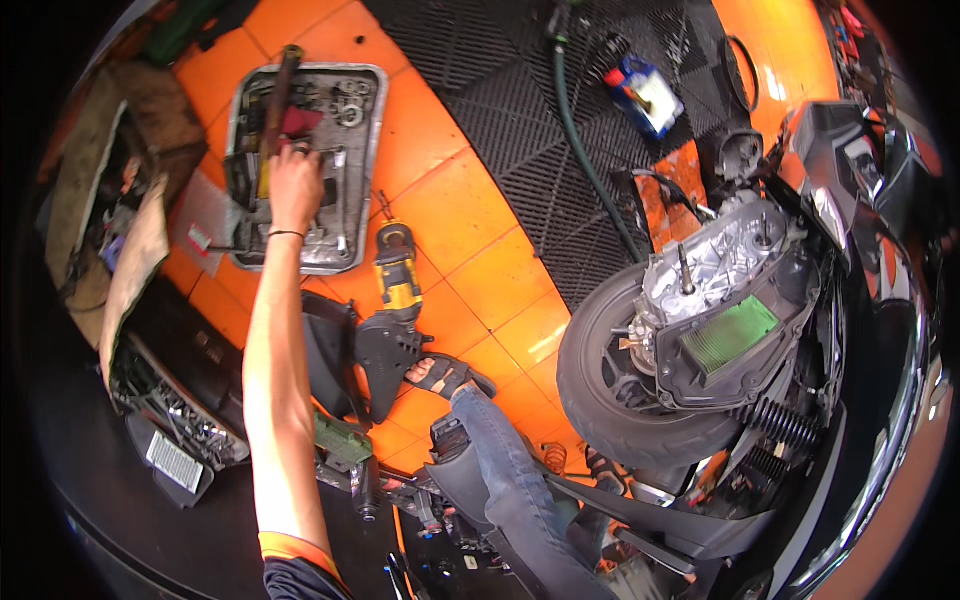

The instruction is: The person uses a wrench to loosen and remove bolts from the engine area of a motorcycle. They then detach a component, likely a starter motor, and place it on the floor. The person walks across the garage to a group of coworkers and observes them working on another motorcycle.

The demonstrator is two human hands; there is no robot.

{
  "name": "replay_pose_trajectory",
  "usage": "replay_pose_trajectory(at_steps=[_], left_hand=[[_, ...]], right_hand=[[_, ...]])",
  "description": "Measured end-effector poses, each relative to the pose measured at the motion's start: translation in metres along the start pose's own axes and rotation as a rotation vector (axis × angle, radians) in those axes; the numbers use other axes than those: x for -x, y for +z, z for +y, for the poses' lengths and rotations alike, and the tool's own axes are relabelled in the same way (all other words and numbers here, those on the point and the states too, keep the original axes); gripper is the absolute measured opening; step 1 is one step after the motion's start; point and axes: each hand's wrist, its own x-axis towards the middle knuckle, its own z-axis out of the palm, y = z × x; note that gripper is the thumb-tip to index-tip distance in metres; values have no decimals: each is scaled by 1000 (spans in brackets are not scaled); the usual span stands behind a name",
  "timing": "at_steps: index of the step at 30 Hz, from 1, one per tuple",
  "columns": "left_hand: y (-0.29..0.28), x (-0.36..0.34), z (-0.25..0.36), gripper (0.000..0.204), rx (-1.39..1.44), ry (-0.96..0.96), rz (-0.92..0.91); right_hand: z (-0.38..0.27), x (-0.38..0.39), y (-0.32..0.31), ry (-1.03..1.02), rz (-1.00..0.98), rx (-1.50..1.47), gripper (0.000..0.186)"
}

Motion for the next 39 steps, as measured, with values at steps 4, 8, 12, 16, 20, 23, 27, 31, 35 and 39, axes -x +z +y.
replay_pose_trajectory(at_steps=[4, 8, 12, 16, 20, 23, 27, 31, 35, 39], left_hand=[[-13, 14, -5, 13, 102, -111, -117], [21, 5, -12, 34, 54, -63, -84], [53, -17, 1, 32, 93, -101, -85], [42, -6, -10, 23, 132, -126, 198], [-44, 1, 30, 24, 473, -275, 654], [-136, 53, 97, 15, 1130, -752, 772], [-241, 174, 160, 15, 1079, -1144, 640], [-310, 365, 237, 18, 1097, -1273, 274], [-444, 469, 268, 22, 916, -1224, 10], [-529, 525, 289, 23, 745, -1300, 58]], right_hand=[[2, 5, -3, -28, -6, -3, 58], [-2, -6, 3, -88, -21, 3, 58], [-10, -2, 0, -86, 11, 26, 57], [-18, -11, 2, -111, -1, 28, 57], [-24, 0, 1, -95, -23, 28, 57], [-26, 10, -5, -53, -29, 1, 56], [24, -11, -25, -394, -90, 312, 53], [8, -7, -18, -444, -135, 101, 45], [4, -13, -16, -489, -114, 13, 47], [9, -6, -18, -244, -222, -473, 63]])
